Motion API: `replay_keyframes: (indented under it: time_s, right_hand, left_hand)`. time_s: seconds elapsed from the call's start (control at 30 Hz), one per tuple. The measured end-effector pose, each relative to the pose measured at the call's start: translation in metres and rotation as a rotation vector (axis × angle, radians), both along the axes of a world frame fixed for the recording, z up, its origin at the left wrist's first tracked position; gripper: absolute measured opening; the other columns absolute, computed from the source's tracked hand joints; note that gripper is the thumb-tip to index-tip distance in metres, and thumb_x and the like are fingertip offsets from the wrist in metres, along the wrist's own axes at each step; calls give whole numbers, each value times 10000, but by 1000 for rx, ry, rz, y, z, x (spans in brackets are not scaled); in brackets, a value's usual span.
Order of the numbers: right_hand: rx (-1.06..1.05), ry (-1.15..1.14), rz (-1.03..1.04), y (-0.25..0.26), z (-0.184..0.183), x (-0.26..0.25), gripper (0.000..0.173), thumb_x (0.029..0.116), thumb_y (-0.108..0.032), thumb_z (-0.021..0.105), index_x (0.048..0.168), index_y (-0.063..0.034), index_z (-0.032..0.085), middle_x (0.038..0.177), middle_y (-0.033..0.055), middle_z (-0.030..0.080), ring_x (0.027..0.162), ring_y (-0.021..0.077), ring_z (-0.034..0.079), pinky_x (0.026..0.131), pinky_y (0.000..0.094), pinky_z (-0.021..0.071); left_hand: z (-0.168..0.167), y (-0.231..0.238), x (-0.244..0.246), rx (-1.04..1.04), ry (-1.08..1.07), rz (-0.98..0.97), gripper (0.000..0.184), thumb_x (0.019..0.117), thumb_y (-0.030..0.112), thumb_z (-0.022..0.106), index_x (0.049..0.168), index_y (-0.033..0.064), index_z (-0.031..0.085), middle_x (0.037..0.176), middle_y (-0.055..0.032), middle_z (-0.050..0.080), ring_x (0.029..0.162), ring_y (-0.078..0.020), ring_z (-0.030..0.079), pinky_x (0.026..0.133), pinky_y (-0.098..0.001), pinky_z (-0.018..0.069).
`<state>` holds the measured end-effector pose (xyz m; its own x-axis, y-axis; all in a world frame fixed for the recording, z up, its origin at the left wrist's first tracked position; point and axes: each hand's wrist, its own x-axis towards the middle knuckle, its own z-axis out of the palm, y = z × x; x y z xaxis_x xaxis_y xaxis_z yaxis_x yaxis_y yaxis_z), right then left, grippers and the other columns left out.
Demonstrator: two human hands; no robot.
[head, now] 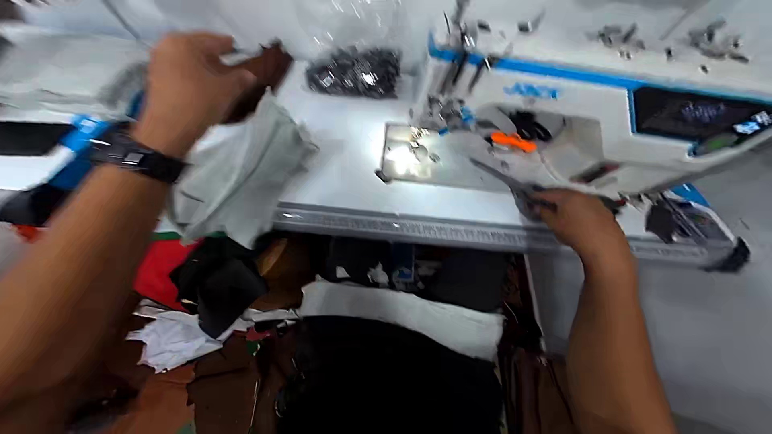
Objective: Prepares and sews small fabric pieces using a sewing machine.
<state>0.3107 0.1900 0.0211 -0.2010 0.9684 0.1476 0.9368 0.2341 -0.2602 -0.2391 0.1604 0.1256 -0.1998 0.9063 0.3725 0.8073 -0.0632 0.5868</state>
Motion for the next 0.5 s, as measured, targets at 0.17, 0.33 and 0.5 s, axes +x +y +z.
replay_keyframes:
  time_s: [0.17, 0.33, 0.5]
  right_hand:
    - [-178, 367, 216, -87, -4, 20, 212, 966, -132, 674, 1164, -65, 707, 1103, 90, 725, 923, 208, 716, 810, 438, 620]
    - [-507, 661, 147, -154, -141, 89, 324, 835, -164, 818, 1149, -127, 746, 1166, 22, 707, 1082, 155, 670, 923, 374, 585]
    - [-354, 793, 39, -174, -214, 87, 196, 807, -177, 848, 986, -153, 773, 1136, 9, 676, 1095, 147, 634, 916, 352, 572]
  left_hand:
    - [-58, -74, 72, -149, -148, -511, 311, 1013, 279, 585, 1208, 55, 678, 1139, -35, 715, 985, -89, 683, 897, -331, 585]
    - [-202, -151, 124, -418, -168, -991, 356, 1018, 496, 566, 1226, 260, 732, 1125, 119, 743, 1012, -6, 698, 893, -283, 607]
    - [-211, -151, 143, -421, -267, -793, 367, 1013, 511, 563, 1226, 265, 731, 1081, 120, 753, 987, -62, 721, 893, -313, 626]
